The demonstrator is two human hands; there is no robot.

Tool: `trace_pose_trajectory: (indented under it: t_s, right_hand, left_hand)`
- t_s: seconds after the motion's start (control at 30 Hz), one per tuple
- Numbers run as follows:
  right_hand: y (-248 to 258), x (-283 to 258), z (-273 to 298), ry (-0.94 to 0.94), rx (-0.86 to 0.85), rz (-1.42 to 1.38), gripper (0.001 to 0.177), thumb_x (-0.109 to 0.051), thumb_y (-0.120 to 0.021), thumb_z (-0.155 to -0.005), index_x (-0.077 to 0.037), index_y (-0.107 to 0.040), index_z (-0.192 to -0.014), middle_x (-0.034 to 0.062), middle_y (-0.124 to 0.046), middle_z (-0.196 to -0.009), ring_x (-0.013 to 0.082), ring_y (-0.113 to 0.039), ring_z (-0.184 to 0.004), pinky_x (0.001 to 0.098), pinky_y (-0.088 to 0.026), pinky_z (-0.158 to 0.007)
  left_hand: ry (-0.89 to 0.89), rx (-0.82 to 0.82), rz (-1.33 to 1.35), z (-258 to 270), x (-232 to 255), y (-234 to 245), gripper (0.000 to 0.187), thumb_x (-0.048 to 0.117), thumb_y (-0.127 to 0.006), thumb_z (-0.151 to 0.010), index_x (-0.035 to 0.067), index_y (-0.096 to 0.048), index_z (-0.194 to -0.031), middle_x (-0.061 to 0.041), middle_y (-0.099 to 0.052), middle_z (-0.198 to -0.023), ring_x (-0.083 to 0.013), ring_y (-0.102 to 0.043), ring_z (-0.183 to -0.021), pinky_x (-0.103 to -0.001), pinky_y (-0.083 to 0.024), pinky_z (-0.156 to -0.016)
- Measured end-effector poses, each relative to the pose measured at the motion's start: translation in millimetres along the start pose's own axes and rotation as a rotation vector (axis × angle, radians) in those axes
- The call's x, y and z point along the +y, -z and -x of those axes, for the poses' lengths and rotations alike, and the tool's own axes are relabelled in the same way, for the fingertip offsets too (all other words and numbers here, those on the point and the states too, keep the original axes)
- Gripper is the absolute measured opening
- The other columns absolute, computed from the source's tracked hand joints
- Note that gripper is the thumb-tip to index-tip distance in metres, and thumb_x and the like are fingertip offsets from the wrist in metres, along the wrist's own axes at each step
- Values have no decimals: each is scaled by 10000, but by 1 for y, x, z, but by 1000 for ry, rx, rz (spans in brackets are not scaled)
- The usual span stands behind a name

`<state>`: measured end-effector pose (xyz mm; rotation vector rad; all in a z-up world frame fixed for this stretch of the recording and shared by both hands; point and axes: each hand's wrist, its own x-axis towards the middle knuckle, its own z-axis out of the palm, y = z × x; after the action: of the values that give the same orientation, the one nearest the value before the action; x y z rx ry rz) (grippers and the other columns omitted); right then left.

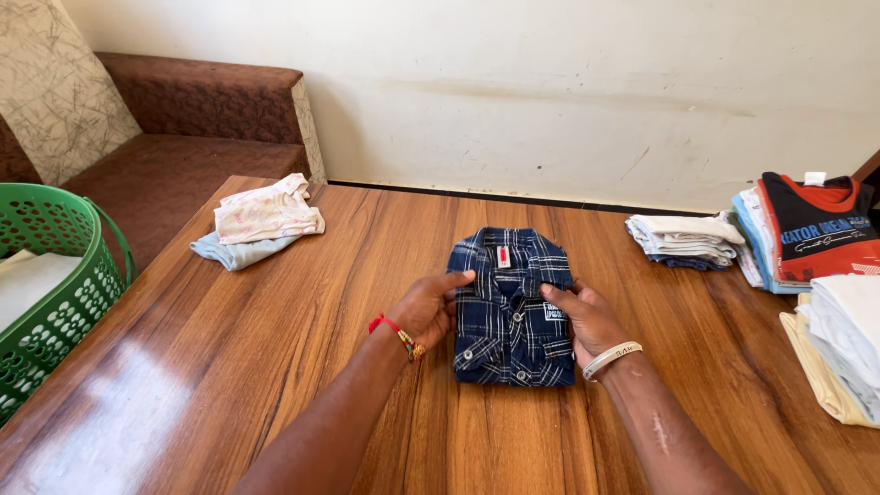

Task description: The person folds several garments on a wooden table, including a red t-shirt, a blue plaid shirt, and a white patterned top. Each item is smoothed and folded by hand, then stacked on the right side of the table.

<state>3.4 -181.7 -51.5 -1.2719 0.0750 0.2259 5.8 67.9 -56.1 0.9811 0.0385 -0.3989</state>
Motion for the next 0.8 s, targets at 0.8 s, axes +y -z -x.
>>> trace_pose_trajectory:
  t_s: [0.8]
  right_hand:
    - [135, -77, 18, 102, 6, -5, 428, -83, -646, -914, -28, -605, -1336, 94, -731, -1185, 204, -715, -1044, 412, -592, -919]
  left_hand:
    - [-107, -404, 95, -102, -3, -132, 374, 27, -536, -998, 77, -523, -1369, -95, -696, -1190, -226, -721, -1032, -462, -633, -897]
